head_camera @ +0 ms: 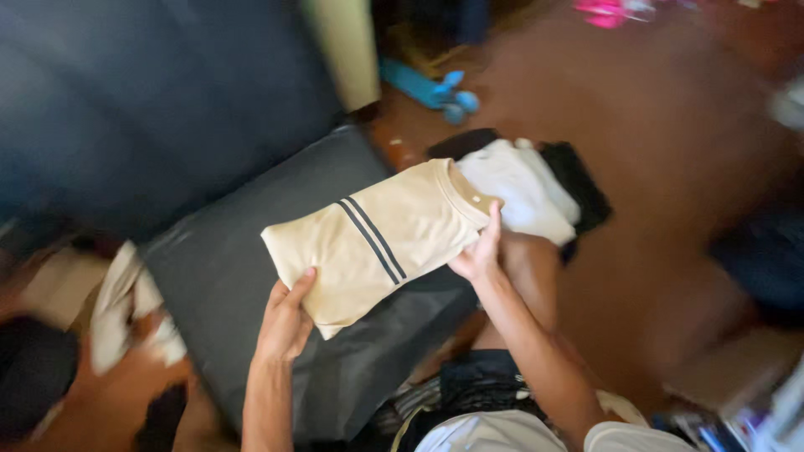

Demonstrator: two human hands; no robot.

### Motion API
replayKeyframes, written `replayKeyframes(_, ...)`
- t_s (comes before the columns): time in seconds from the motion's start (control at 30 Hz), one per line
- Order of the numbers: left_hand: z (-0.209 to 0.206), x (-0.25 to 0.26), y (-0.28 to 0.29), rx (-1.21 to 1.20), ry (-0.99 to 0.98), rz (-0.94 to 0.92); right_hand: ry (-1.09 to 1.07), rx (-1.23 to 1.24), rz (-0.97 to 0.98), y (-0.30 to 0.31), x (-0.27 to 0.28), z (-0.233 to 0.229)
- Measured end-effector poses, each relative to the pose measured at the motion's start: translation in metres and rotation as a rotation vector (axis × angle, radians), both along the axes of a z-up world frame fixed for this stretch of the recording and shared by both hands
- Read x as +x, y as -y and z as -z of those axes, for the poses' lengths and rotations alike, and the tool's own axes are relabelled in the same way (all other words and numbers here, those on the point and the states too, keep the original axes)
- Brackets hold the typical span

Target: The person folds a beige pair of shorts and a black t-shirt on a black chair, then places them on a stack of other folded clothes. The person is sitting cross-legged on a chair during the task.

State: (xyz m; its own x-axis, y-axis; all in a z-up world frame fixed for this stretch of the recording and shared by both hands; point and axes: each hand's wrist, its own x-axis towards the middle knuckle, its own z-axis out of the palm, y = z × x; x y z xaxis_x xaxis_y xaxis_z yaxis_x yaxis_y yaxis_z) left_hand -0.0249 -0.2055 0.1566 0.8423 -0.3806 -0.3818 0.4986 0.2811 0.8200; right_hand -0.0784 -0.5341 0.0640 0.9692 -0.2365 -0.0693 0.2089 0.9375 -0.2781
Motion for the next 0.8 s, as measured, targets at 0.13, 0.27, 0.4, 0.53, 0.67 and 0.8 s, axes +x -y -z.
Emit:
replayKeyframes(0.13, 0.037, 0.017, 0.077, 0.019, 0.092, 0.204, -0.077, -0.031, 0.055, 0.099, -0.015, 0.026)
replayKeyframes(0.27, 0.082, 0.002, 0.162, 0.038, 0.074, 0.317, -0.237, -0.228, 0.061, 0.213, -0.019, 0.039)
replayKeyframes(0.4, 0.12, -0.009, 0.255, -0.141, -0.309, 0.436, -0.296, -0.379, 0.0, 0.303, -0.003, 0.028)
replayKeyframes(0.53, 0.164, -0.003, 0.331, -0.038, -0.03, 0.562, -0.377, -0.59, -0.087, 0.355, 0.036, 0.021)
replayKeyframes(0.67, 0.206, 0.006, 0.372, 0.052, 0.218, 0.616, -0.46, -0.985, -0.06, 0.383, 0.089, 0.037)
replayKeyframes(0.8, 0.239, 0.013, 0.397, 0.166, 0.209, 0.625, -0.595, -1.347, -0.142, 0.389, 0.141, 0.088)
